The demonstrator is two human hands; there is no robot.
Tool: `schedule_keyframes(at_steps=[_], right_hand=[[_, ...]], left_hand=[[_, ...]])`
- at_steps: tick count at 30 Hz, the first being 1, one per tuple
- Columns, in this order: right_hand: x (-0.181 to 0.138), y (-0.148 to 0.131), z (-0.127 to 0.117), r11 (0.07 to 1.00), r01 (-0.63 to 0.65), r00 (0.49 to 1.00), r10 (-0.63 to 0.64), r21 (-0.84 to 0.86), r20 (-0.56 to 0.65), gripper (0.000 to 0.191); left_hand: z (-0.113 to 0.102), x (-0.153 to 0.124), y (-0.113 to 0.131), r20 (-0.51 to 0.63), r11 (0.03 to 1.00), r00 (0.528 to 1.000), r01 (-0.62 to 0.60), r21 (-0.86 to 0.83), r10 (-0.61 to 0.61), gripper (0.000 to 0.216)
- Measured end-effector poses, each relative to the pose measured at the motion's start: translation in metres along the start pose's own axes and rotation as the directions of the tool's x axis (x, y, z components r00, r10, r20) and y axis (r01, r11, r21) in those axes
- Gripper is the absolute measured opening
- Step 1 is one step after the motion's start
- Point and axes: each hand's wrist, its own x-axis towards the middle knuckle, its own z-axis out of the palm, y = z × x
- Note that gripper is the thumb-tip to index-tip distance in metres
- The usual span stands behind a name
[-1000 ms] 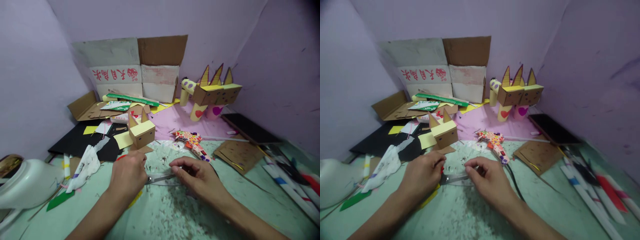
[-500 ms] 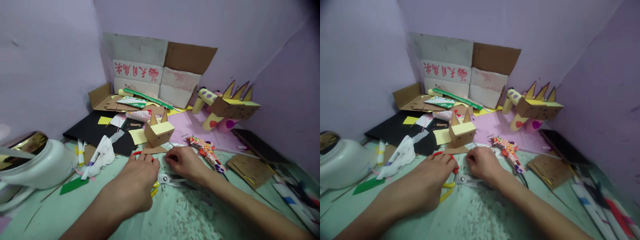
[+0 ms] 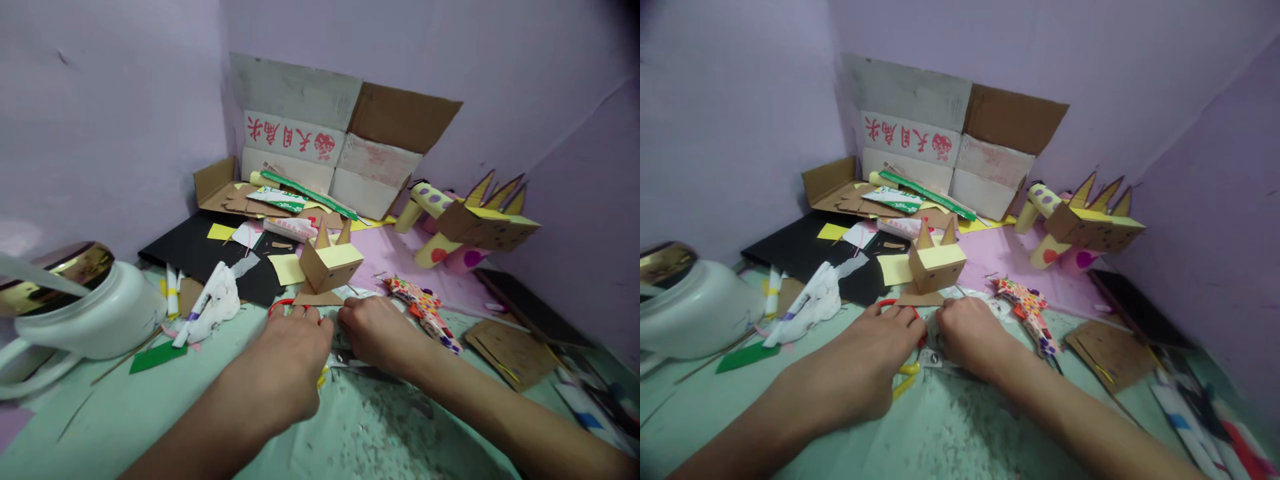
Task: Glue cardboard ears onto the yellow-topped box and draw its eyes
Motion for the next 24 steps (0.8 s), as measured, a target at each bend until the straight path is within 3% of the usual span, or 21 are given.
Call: schedule_keyframes(at_steps=[6,9,14,16,18,21,24], right_hand=[[0.001,0.0,0.005,0.996,0.086,0.995,-0.087,-0.037,-0.038,0.019],[-0.002,0.003,0.01,0.998,0.054,0.995,-0.054,-0.011,-0.08,0.02],[-0.01,0.011,0.02,0.941,-0.019,0.969,0.1,0.338,-0.225,0.018],[-0.015,0.014,0.024,0.848,-0.021,0.945,0.189,0.529,-0.265,0.017],[-0.019,0.014,0.027,0.686,-0.036,0.917,0.312,0.727,-0.249,0.015],[-0.023,0.014,0.029,0.374,-0.058,0.884,0.45,0.926,-0.127,0.014],[-0.026,0.012,0.029,0.142,-0.088,0.875,0.485,0.986,0.008,0.015]], left_hand=[[0.003,0.0,0.0,-0.025,1.0,1.0,-0.017,-0.001,0.017,0.043],[0.007,0.0,0.0,-0.042,0.999,0.998,-0.037,0.024,0.038,0.045],[0.012,0.002,0.002,-0.063,0.997,0.996,-0.053,0.058,0.057,0.04],[0.013,0.002,0.002,-0.064,0.997,0.996,-0.058,0.052,0.061,0.04],[0.012,0.002,0.002,-0.058,0.998,0.997,-0.056,0.041,0.059,0.041],[0.011,0.002,0.0,-0.042,0.999,0.998,-0.039,0.018,0.04,0.042],[0.011,0.002,-0.002,-0.06,0.999,0.997,-0.054,-0.008,0.053,0.04]])
